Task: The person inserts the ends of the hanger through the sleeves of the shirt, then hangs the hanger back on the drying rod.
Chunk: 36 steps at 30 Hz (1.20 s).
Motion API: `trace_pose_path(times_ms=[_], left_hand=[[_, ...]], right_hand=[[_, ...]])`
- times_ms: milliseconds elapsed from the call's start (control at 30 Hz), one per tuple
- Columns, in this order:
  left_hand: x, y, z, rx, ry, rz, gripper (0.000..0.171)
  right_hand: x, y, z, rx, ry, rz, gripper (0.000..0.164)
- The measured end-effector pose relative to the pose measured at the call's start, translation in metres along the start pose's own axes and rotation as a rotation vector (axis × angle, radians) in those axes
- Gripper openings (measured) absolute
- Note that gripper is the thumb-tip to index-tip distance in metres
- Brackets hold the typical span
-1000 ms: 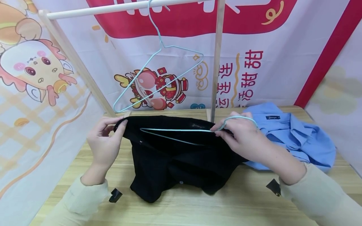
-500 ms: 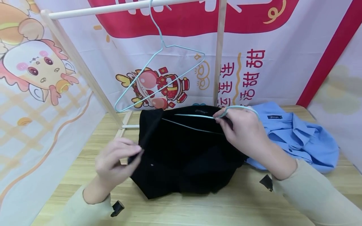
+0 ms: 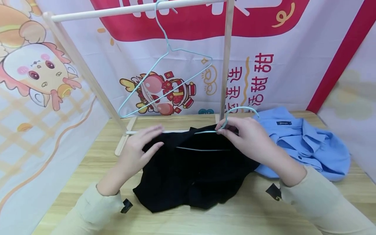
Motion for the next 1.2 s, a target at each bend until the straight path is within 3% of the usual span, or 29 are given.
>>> trace_pose_path(times_ms=[100,200,433,700,767,867,967,1033,1133,1200], left_hand=[[-0.003,0.001,0.003,0.026,0.003,0.013,0.032],[-0.014,-0.01,0.001,-0.036,0.059,0.014,0.032],[-0.04,-0.052,-0.007,-0.26,0.17,-0.043,0.015],[-0.07,-0.093,-0.003,-0.55,0.282,-0.017,0.025],[-0.072,-0.099,-0.005,-0.582,0.275,0.0,0.028],[-0.058,-0.093,-0.013,-0.463,0.17,0.028,0.02],[-0.028,-0.069,-0.013,-0.252,-0.006,0.027,0.01],[-0.009,-0.05,-0.007,-0.12,-0.121,0.028,0.012],[0.008,-0.03,0.002,-0.014,-0.238,0.038,0.011],[0.013,-0.024,0.004,0.011,-0.266,0.072,0.015]], right_hand=[[0.004,0.002,-0.001,0.001,-0.019,0.011,0.014],[0.007,0.002,-0.003,-0.015,-0.04,0.039,0.014],[0.011,-0.01,-0.006,-0.112,-0.039,0.091,0.014],[0.025,-0.03,-0.013,-0.186,-0.07,0.132,0.016],[0.029,-0.037,-0.012,-0.202,-0.069,0.145,0.018],[0.03,-0.034,-0.012,-0.174,-0.092,0.144,0.019],[0.025,-0.017,-0.012,-0.088,-0.115,0.11,0.017],[0.021,-0.004,-0.012,-0.019,-0.111,0.081,0.014],[0.017,0.006,-0.011,0.045,-0.085,0.036,0.011],[0.017,0.005,-0.011,0.049,-0.065,0.022,0.011]])
Point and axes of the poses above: each hand's wrist, its own z-axis away from the middle knuckle, its own y-axis out of the palm, x = y × z, the point moved 10 cm from there along -z, towards the middle knuckle, and after that the axes turned 12 degrees about z, right-handed, at the moved point
